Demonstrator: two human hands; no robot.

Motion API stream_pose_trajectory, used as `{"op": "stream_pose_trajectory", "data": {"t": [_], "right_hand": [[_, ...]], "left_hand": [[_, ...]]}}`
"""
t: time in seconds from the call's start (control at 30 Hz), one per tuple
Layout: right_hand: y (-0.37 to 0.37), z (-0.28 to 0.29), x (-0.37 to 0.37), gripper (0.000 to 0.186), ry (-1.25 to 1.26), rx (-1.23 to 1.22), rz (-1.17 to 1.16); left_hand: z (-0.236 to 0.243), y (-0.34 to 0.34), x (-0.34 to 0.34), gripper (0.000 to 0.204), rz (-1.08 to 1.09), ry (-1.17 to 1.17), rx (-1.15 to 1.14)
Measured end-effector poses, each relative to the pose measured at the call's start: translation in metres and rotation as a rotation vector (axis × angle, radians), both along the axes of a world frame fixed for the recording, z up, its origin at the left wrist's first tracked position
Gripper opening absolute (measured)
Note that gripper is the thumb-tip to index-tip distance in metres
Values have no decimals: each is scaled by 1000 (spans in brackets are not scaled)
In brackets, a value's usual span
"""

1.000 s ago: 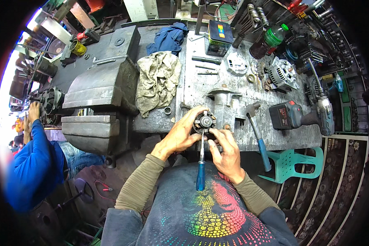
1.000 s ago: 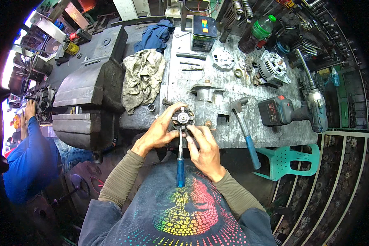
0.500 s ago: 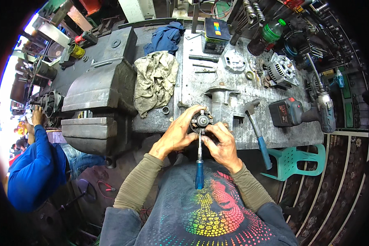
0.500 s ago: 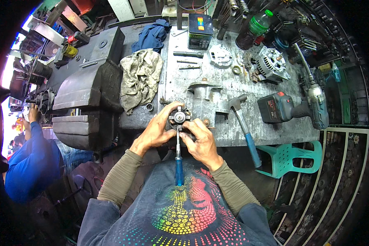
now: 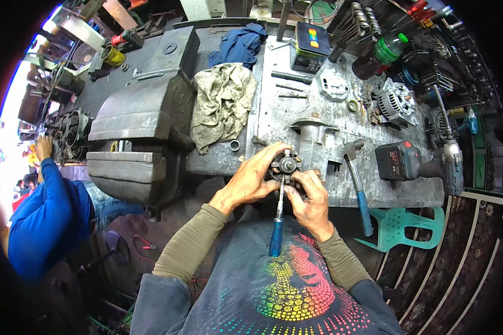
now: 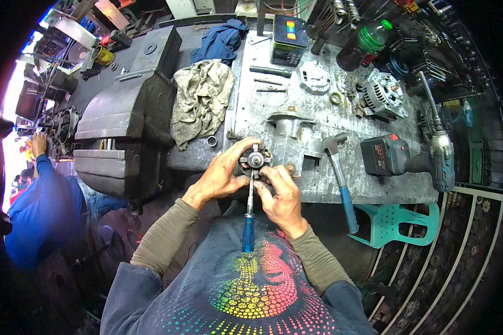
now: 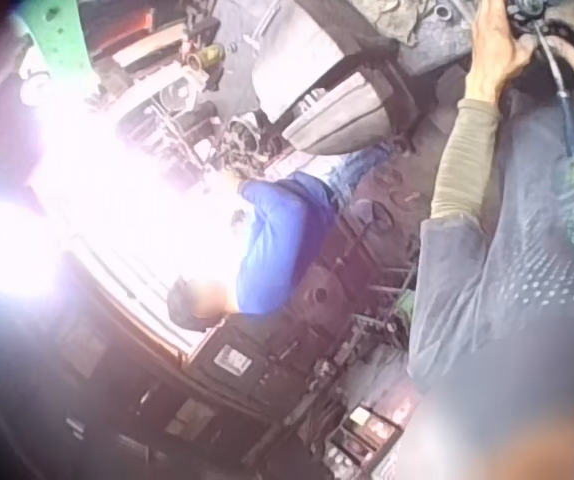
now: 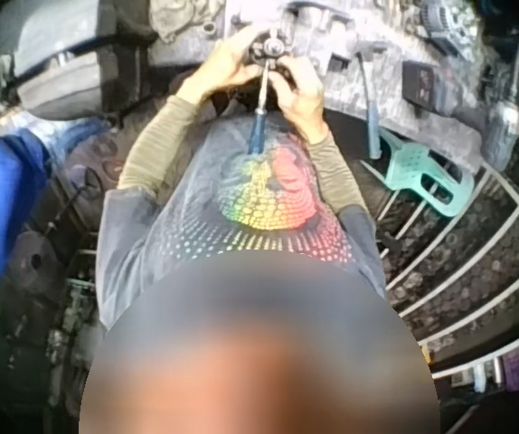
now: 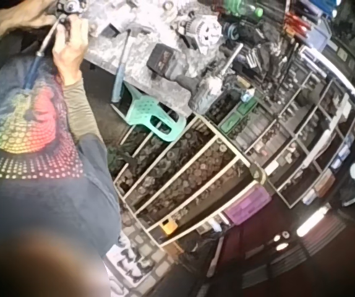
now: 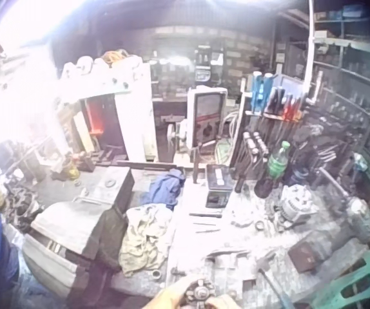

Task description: The person disassembles and reassembles a car starter motor on a workbench. They use a cordless impact wrench to remove bolts, separate the housing, and then reassemble the unit with a screwdriver.

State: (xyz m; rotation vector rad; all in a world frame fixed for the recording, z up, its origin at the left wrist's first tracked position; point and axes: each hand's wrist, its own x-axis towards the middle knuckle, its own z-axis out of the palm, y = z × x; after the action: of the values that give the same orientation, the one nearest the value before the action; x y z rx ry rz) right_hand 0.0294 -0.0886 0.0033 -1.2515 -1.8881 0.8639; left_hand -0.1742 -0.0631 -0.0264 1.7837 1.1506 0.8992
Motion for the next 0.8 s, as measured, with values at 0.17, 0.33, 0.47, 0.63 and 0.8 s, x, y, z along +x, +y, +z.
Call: {"op": "stream_pose_trajectory", "data": {"t": [0.17,0.33,0.47,0.63,0.8], "right_hand": [[7,-1,6,25,-5,14,97],[-5,-3,9,22,78,81,-13],[-17,-11,8,24,718,-622,-242],[-14,-23,19,28,694,-686,-189],[-10,-31,26,30,624,-600,-121]], "left_hand": [[0,0,-1,87,8,-55,2],[-2,0,0,89,13,-47,9],[-5,-1,1,90,26,-41,28],[-4,-1,3,91,42,-39,24],[-4,-1,5,94,45,-29,3]]}}
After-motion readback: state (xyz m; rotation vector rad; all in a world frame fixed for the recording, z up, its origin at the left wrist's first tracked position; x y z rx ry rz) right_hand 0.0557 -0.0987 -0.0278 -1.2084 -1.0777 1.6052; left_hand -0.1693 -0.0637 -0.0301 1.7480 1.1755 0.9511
